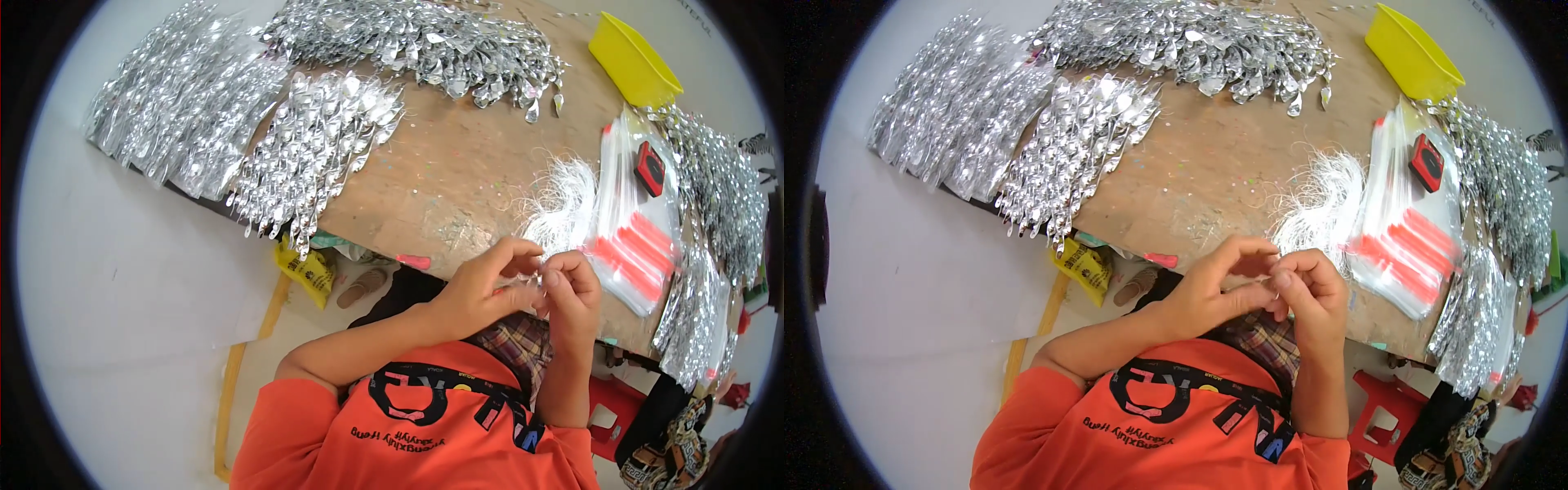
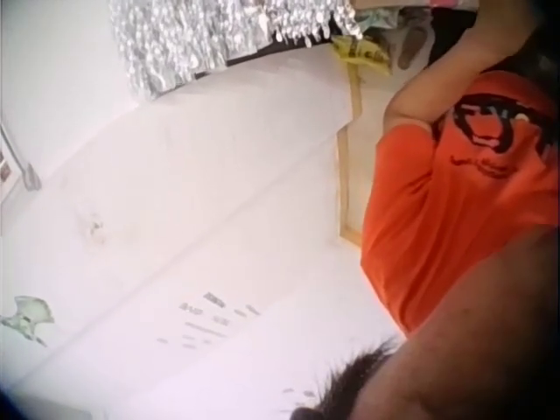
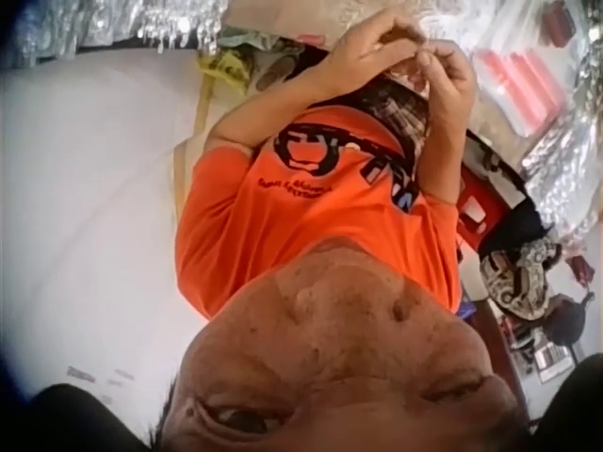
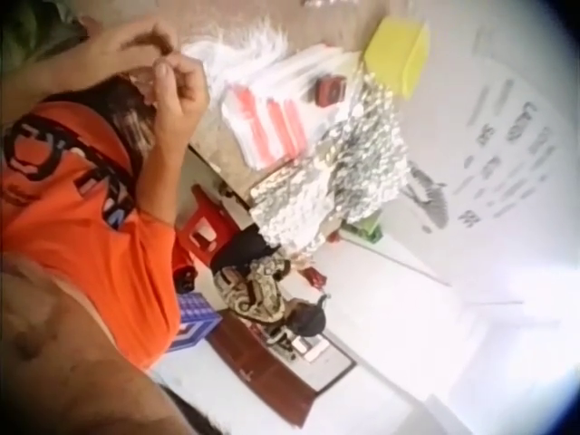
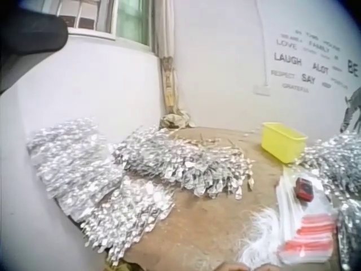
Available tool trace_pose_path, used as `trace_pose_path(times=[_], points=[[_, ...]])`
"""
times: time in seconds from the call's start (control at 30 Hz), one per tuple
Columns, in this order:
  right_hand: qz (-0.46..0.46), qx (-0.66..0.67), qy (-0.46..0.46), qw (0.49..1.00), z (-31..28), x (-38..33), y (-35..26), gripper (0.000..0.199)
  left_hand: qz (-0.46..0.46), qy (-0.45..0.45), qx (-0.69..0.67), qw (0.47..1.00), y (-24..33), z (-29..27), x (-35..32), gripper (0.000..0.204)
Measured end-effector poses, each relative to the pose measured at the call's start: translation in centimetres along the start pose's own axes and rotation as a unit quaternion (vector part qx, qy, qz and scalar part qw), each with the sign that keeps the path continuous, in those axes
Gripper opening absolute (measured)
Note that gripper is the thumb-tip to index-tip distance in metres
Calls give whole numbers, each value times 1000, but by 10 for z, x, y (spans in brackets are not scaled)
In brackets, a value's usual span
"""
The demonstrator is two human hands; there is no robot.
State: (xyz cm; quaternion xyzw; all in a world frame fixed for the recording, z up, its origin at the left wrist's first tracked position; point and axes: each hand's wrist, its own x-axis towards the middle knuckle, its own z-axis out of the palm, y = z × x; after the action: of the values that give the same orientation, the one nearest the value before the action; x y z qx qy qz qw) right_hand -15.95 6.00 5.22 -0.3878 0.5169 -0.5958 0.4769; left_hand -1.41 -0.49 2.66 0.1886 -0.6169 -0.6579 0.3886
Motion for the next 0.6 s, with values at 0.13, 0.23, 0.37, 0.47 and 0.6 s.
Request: trace_pose_path(times=[0.13,0.23,0.37,0.47,0.6], points=[[-32,81,19,996,1,5,7,8,37,-45,19,998,-13,6,-11,37],[-50,113,24,992,-2,8,1,8,25,-43,126,991,4,-3,-1,39],[6,93,16,996,-14,12,4,8,126,-47,243,961,13,-13,3,35],[57,119,6,991,-14,14,18,6,100,-56,320,940,10,-23,-5,35],[82,135,11,987,-22,18,26,8,49,-67,365,927,10,-31,-5,34]])
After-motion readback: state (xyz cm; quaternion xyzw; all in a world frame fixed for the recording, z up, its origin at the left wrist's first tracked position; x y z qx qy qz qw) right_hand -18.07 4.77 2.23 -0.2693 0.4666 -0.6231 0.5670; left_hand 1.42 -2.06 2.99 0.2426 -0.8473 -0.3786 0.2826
